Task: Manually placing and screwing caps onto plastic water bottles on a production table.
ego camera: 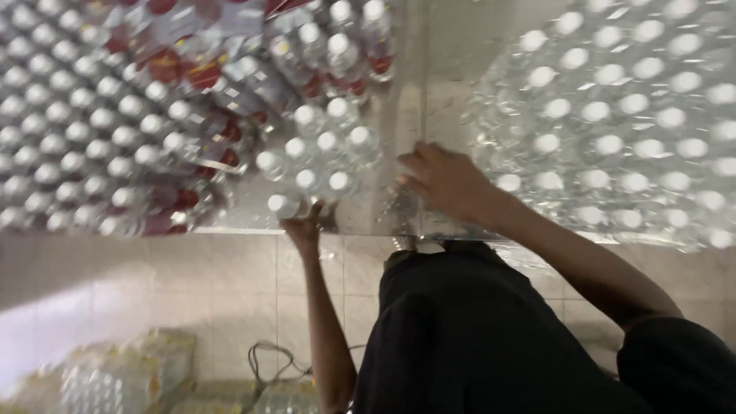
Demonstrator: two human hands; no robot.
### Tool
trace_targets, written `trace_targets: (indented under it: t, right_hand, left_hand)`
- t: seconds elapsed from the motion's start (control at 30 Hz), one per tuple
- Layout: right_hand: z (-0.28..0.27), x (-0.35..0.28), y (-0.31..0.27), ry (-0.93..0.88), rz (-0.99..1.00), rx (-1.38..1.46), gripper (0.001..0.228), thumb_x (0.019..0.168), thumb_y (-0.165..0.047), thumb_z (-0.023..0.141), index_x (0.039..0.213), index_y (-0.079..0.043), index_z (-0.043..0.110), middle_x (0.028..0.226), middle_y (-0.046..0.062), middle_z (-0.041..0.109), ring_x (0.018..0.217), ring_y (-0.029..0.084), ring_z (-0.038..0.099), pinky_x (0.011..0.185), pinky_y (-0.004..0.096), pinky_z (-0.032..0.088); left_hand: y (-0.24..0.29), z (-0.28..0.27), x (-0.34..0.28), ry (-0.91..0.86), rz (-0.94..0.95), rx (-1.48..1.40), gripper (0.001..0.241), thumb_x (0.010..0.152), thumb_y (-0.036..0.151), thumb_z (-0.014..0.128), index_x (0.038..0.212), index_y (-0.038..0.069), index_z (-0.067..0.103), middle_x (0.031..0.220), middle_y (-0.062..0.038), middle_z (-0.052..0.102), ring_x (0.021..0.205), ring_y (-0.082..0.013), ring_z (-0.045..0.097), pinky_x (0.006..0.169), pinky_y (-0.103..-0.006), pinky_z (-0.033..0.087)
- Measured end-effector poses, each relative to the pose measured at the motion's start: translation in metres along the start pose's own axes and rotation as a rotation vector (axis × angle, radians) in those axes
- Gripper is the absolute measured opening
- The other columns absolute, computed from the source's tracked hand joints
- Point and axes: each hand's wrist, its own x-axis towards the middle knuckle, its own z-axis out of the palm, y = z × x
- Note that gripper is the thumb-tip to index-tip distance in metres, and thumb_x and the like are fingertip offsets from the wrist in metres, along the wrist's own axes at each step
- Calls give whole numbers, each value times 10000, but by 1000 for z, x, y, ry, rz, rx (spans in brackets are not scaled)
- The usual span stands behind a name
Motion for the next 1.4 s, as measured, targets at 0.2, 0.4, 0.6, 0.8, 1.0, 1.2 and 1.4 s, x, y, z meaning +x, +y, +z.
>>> trace_targets:
  t: [0.2,0.4,0.6,0.8,1.0,1.2,1.4]
  right_hand:
    - [-72,-89,57,-304,307,-362,508,1045,-579,583,1298,-161,719,1218,100,594,1198,329,527,1049,495,410]
    - [-11,-113,62,-343,387,-343,531,1067,-585,500,1353,-158,637,1088,120,733,1144,304,658,1110,512,345]
    - [-3,-102,40,-21,225,-84,310,970,-448,721,1068,-155,702,718,40,716,862,258,737,1098,502,441]
    - [-86,-72,54,72,302,298,448,932,-398,818,1282,-141,711,887,119,779,924,324,726,937,510,531]
    - [-93,-71,101,224,367,309,386,1114,-331,702,1398,-69,697,1044,110,761,1020,300,718,917,478,555]
    - [-88,-70,105,48,363,315,289,1140,-276,600,1371,-137,705,1301,149,725,1161,394,713,983,569,566]
    - [-144,-46,87,-80,264,479,340,1144,-145,528,1458,-51,621,1496,263,631,1200,536,681,1009,662,534]
  left_hand:
    - [21,-15,17,-212,-222,-184,1042,676,108,1092,1517,93,476,1479,-184,568,1364,-415,567,1209,-578,428]
    - [-27,-3,-75,-26,-360,-195,784,789,-123,914,1359,165,459,1379,-102,437,1220,-370,590,1104,-526,570]
    - [202,45,-121,-706,-129,-354,755,769,181,939,1409,-8,589,1407,-271,626,1379,-486,585,1206,-563,441]
    - [268,72,-95,-1097,-112,-298,990,711,424,986,1539,129,531,1307,-208,742,1242,-411,711,1061,-527,583]
    - [289,92,-73,-1032,-611,-415,480,947,384,815,1259,47,676,1166,-195,802,997,-327,818,822,-443,692]
    - [283,107,-75,-1115,-615,-461,737,972,496,857,1410,-20,565,1227,-273,777,1056,-374,811,833,-453,694]
    - [301,100,-70,-1235,-477,-456,715,965,418,846,1406,-63,555,1187,-269,763,1083,-373,788,912,-491,656]
